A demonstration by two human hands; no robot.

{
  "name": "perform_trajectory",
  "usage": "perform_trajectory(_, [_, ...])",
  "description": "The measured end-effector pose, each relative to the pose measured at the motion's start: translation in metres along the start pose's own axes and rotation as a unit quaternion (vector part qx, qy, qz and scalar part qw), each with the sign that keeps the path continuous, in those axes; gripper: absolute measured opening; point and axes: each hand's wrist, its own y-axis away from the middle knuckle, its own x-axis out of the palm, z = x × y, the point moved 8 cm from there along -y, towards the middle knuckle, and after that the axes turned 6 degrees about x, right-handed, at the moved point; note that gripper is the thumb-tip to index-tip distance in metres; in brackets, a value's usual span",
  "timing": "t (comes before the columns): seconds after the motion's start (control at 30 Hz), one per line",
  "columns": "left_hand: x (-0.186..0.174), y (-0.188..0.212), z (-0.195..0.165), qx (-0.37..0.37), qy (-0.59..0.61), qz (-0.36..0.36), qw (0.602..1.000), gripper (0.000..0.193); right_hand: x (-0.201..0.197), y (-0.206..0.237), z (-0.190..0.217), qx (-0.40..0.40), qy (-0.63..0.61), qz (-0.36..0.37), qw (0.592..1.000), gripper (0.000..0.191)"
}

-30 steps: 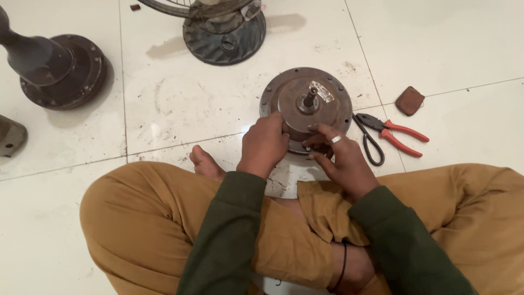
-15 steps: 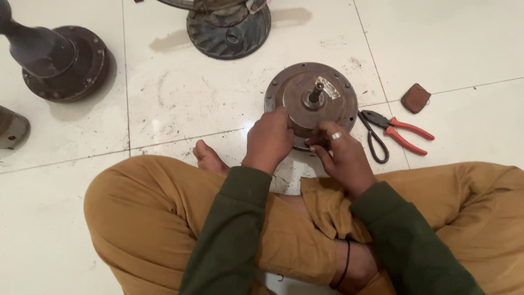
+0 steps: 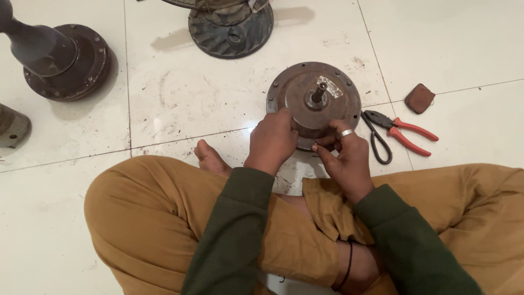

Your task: The person sits on the floor and works on a disassembled electric fan motor, using pliers and a screwdriver to loosen and remove screws from the motor housing and manipulate small parts and wires by hand. Other fan components lie on the floor around them as they work on the housing.

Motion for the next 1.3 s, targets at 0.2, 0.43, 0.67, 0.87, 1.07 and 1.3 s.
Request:
perform_trajectory(0.2, [-0.004, 0.001, 0.000, 0.022, -0.004, -0.020, 1.000, 0.014, 0.005, -0.004, 0.002, -0.053, 0.053, 0.055, 0.996, 0.039])
perform_trajectory(0.43, [-0.004, 0.003, 0.002, 0.022, 0.014, -0.018, 1.000, 0.011, -0.003, 0.007, 0.014, -0.027, 0.110, 0.016, 0.993, 0.058])
perform_trajectory(0.67, [-0.002, 0.002, 0.001, 0.014, 0.009, -0.012, 1.000, 0.011, 0.002, -0.001, 0.016, -0.019, 0.066, 0.020, 0.997, 0.041])
perform_trajectory(0.87, [-0.004, 0.002, -0.001, 0.017, 0.008, -0.019, 1.000, 0.012, -0.005, 0.004, 0.020, -0.012, 0.105, 0.028, 0.994, 0.050])
perform_trajectory(1.07, [-0.003, 0.002, -0.001, 0.005, 0.011, -0.004, 1.000, 0.012, -0.004, 0.004, 0.022, -0.029, 0.124, 0.019, 0.992, 0.040])
perform_trajectory(1.3, [-0.005, 0.002, -0.004, 0.005, 0.006, 0.001, 1.000, 0.013, -0.002, 0.004, 0.030, -0.060, 0.089, 0.040, 0.993, 0.043])
